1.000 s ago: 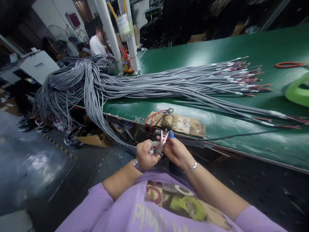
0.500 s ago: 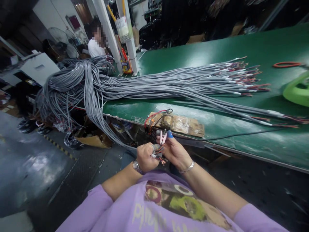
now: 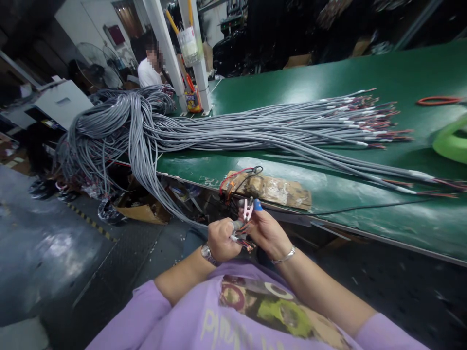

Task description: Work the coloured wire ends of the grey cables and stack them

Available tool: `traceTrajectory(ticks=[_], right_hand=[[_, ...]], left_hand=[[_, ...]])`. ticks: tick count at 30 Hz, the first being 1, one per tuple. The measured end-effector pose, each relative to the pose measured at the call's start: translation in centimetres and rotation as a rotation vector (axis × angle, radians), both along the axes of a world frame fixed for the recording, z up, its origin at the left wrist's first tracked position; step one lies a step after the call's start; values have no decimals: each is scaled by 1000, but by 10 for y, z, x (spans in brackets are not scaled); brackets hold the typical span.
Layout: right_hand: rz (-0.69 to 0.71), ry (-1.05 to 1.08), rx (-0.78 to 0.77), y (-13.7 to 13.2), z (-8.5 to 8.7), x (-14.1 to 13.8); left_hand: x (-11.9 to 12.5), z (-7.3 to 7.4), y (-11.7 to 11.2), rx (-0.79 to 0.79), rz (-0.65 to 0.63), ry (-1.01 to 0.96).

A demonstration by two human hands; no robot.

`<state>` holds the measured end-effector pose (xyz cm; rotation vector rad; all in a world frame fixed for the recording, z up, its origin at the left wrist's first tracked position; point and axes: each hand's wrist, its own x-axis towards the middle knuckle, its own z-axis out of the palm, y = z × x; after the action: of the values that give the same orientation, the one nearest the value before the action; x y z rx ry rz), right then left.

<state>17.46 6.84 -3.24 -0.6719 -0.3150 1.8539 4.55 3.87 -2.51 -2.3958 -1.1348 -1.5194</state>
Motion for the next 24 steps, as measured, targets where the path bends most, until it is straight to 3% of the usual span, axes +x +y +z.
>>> traceTrajectory(ticks=[11,14,19,24], right_hand=[[85,45,-38,-7,-5,4],[106,38,-42,-9,-13,7],[158,36,-97,-17,-24,9],[222,-5,-106,-29,-33,8]], left_hand=[[-3,-2,-7,-79,4,-74],[-6,0,-15,-313,15,-227],[-9,0,-22,-849,12,-712],[-10,-6,-23,-1057,19,-947]])
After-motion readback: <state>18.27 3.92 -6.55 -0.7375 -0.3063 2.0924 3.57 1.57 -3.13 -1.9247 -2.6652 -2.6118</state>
